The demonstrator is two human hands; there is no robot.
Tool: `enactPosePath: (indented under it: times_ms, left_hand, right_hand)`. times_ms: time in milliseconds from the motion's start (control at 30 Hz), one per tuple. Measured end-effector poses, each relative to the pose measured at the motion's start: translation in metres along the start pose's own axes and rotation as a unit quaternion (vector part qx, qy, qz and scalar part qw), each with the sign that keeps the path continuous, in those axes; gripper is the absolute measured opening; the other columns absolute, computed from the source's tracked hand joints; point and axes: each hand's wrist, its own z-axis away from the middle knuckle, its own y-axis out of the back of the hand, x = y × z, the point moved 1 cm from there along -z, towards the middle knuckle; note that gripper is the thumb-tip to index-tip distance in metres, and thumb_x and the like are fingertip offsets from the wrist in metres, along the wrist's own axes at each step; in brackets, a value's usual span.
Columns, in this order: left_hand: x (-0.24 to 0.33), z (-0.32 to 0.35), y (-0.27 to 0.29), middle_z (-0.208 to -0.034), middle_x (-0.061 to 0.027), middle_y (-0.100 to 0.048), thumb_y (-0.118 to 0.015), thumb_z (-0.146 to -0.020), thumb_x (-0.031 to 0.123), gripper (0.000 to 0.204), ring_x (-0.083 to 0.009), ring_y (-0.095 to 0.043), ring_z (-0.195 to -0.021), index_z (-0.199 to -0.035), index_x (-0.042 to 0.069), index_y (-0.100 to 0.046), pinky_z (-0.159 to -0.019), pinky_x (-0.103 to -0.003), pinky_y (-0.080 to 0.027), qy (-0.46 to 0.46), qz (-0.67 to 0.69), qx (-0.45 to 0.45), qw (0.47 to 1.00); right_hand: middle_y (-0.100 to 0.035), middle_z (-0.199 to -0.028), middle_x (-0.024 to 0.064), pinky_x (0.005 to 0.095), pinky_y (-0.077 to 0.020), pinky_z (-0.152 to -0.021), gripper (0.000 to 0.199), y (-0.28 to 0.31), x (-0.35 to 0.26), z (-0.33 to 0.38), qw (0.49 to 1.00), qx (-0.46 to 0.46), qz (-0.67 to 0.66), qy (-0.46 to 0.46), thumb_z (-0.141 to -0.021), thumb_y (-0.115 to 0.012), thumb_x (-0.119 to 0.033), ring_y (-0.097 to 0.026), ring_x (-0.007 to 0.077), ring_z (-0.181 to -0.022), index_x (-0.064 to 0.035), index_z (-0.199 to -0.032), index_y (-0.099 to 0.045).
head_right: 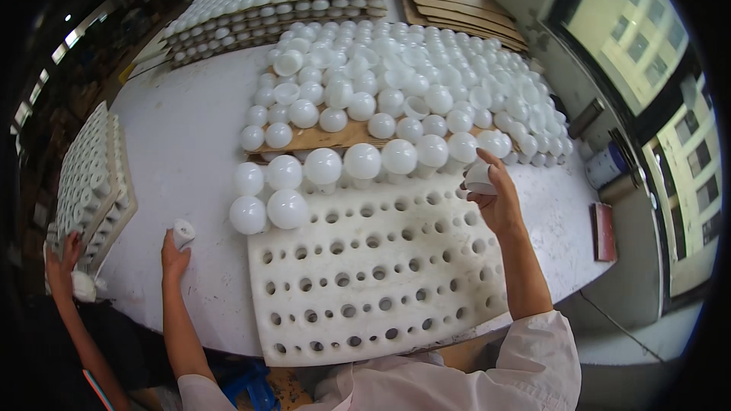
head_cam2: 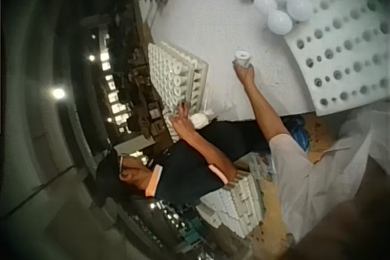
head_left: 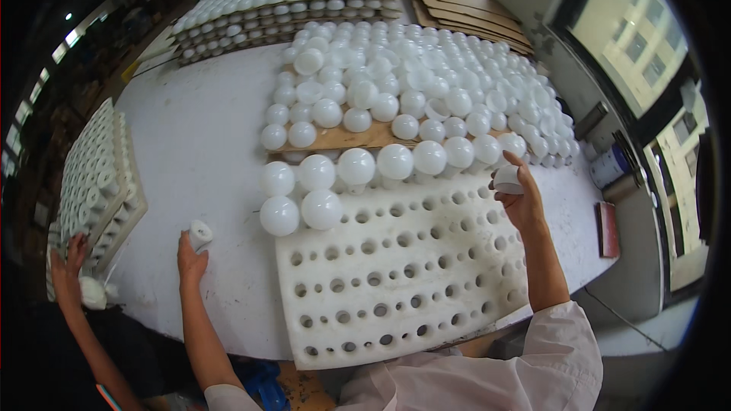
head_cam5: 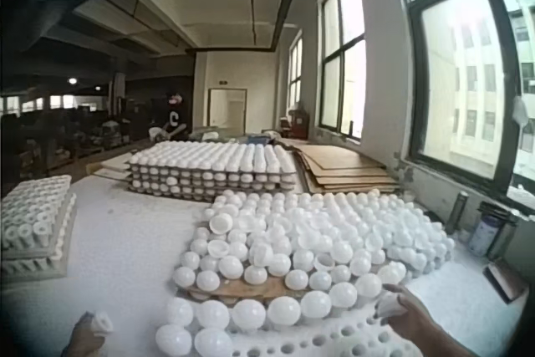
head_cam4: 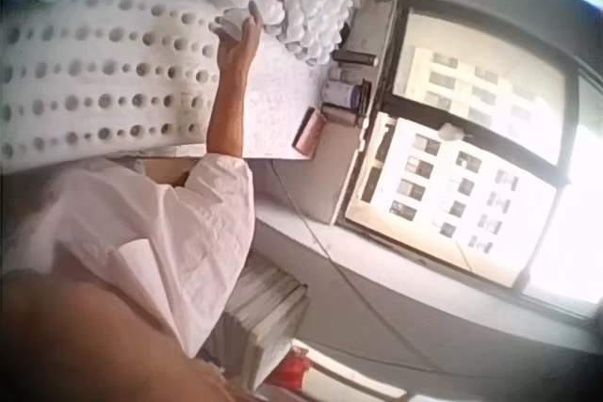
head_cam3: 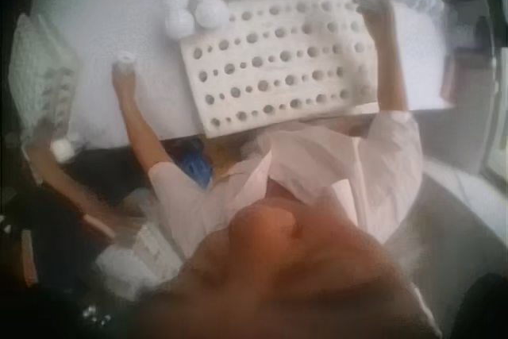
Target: The person assembles light bulbs by pressing plastic caps onto bulb bodies by hand and placing the assembled bulbs into holes in a foam tray.
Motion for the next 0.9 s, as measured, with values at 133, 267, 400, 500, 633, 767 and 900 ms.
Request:
enactPosePath:
  times_ms: [133, 267, 400, 500, 633, 767, 900]
  left_hand:
    - [0.006, -0.001, -0.002, -0.115, -0.0213, -0.062, -0.071, -0.076, 0.008, 0.054, -0.0346, -0.060, -0.109, -0.124, -0.003, -0.050, -0.094, -0.040, -0.046, 0.035, 0.090, 0.006, 0.995]
    - [0.029, 0.022, -0.009, -0.116, -0.0216, -0.061, -0.069, -0.079, 0.009, 0.049, -0.0356, -0.061, -0.105, -0.123, -0.006, -0.051, -0.089, -0.039, -0.049, 0.022, 0.121, 0.081, 0.989]
    - [0.072, 0.094, 0.013, -0.122, -0.0226, -0.059, -0.066, -0.082, 0.009, 0.049, -0.0293, -0.064, -0.099, -0.125, -0.007, -0.048, -0.082, -0.034, -0.051, 0.045, 0.469, 0.040, 0.881]
    - [0.130, 0.167, 0.029, -0.127, -0.0250, -0.056, -0.060, -0.081, 0.004, 0.050, -0.0187, -0.065, -0.087, -0.127, -0.008, -0.045, -0.067, -0.025, -0.051, -0.013, 0.661, 0.001, 0.750]
    - [0.202, 0.234, 0.030, -0.114, -0.0257, -0.063, -0.060, -0.069, 0.000, 0.045, -0.0172, -0.065, -0.070, -0.112, -0.014, -0.054, -0.061, -0.029, -0.054, -0.064, 0.661, -0.274, 0.696]
    - [0.243, 0.260, 0.026, -0.103, -0.0098, -0.066, -0.078, -0.071, 0.009, 0.044, -0.0146, -0.062, -0.092, -0.109, -0.005, -0.061, -0.083, -0.030, -0.049, -0.121, 0.538, -0.436, 0.711]
    - [0.254, 0.263, 0.020, -0.107, -0.0093, -0.066, -0.081, -0.071, 0.016, 0.050, -0.0159, -0.060, -0.101, -0.114, -0.003, -0.061, -0.091, -0.032, -0.046, -0.188, 0.509, -0.465, 0.699]
  right_hand:
    - [-0.052, -0.124, 0.0184, 0.0414, -0.0478, -0.101, 0.053, 0.017, 0.016, 0.070, 0.977, 0.116, -0.176, -0.013, -0.088, -0.062, -0.023, -0.061, 0.0320, -0.105, 0.0013, -0.130, -0.043]
    - [-0.051, -0.126, 0.0192, 0.0425, -0.0466, -0.102, 0.064, 0.006, 0.011, 0.115, 0.992, 0.040, -0.069, -0.099, -0.083, -0.067, -0.027, -0.060, 0.0317, -0.107, -0.0035, -0.135, -0.038]
    - [-0.055, -0.118, 0.0097, 0.0285, -0.0510, -0.074, 0.061, -0.013, 0.008, 0.109, 0.947, -0.048, 0.315, -0.025, -0.085, -0.059, -0.037, -0.061, 0.0171, -0.091, -0.0139, -0.138, -0.040]
    - [-0.056, -0.115, 0.0083, 0.0295, -0.0518, -0.064, 0.060, -0.029, 0.014, 0.097, 0.958, -0.119, 0.157, -0.209, -0.086, -0.058, -0.038, -0.061, 0.0168, -0.084, -0.0121, -0.137, -0.041]
    - [-0.054, -0.120, 0.0095, 0.0287, -0.0535, -0.061, 0.073, -0.068, 0.030, 0.100, 0.962, -0.235, -0.042, -0.135, -0.081, -0.069, -0.042, -0.063, 0.0182, -0.083, -0.0109, -0.137, -0.036]
    - [-0.052, -0.124, 0.0109, 0.0314, -0.0562, -0.068, 0.086, -0.094, 0.049, 0.107, 0.934, -0.326, 0.133, -0.063, -0.073, -0.081, -0.023, -0.062, 0.0204, -0.095, -0.0107, -0.139, -0.027]
    - [-0.056, -0.122, 0.0123, 0.0388, -0.0451, -0.093, 0.092, -0.106, 0.056, 0.121, 0.919, -0.348, 0.180, -0.048, -0.064, -0.088, -0.019, -0.052, 0.0223, -0.114, -0.0104, -0.138, -0.034]
